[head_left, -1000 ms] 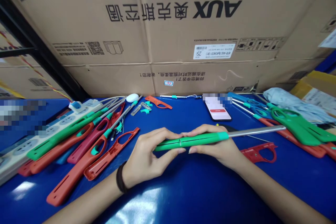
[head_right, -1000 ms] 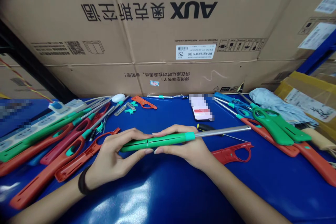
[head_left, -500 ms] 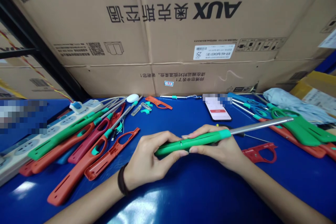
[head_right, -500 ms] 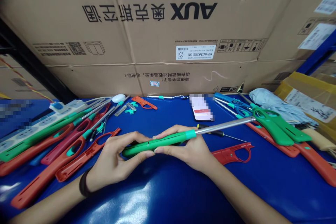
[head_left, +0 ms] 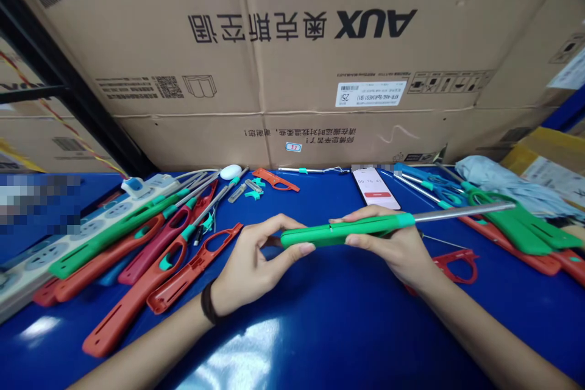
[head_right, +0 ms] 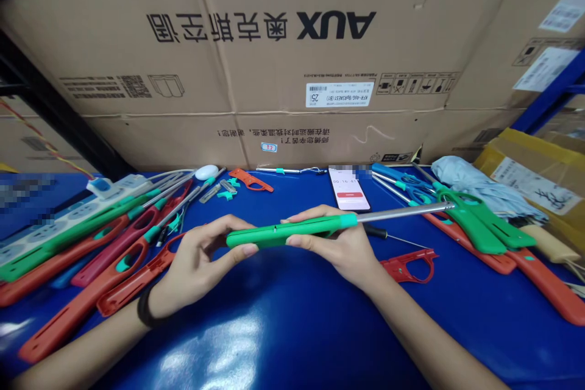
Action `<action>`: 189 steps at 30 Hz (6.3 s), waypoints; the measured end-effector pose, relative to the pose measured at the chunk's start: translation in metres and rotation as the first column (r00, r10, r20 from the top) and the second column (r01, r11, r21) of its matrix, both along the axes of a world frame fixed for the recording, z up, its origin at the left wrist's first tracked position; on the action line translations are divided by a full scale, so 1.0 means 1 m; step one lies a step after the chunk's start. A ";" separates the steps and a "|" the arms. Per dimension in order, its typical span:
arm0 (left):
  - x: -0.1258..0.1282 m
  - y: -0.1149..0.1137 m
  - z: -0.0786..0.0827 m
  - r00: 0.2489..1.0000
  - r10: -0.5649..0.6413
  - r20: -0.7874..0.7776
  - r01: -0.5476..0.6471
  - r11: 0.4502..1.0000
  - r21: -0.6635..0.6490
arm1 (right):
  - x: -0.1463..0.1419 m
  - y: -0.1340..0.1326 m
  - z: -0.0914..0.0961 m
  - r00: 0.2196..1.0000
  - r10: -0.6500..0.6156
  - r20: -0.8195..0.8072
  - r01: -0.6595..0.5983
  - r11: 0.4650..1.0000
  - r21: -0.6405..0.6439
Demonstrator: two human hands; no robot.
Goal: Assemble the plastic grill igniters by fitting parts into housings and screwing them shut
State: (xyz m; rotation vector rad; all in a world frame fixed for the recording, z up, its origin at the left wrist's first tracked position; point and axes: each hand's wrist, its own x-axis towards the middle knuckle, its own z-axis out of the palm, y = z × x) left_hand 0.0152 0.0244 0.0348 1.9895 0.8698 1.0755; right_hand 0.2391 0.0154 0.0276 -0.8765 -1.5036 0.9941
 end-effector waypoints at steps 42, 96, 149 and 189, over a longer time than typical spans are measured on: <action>0.011 -0.011 -0.006 0.993 0.077 0.087 -0.077 0.997 0.000 | -0.015 -0.007 0.007 0.985 -0.035 -0.170 0.026 0.998 -0.058; 0.009 -0.005 -0.022 0.909 0.196 -0.368 -0.155 0.978 0.140 | -0.025 -0.006 -0.006 0.924 -0.258 0.284 0.221 0.963 0.155; 0.057 -0.016 -0.025 0.770 0.281 0.574 0.316 0.612 -0.724 | -0.083 0.006 -0.014 0.935 -0.084 -0.345 0.004 0.974 -0.227; 0.051 -0.008 -0.044 0.967 0.070 0.244 0.037 0.913 -0.407 | -0.069 0.005 -0.013 0.968 -0.050 -0.245 -0.029 0.951 -0.309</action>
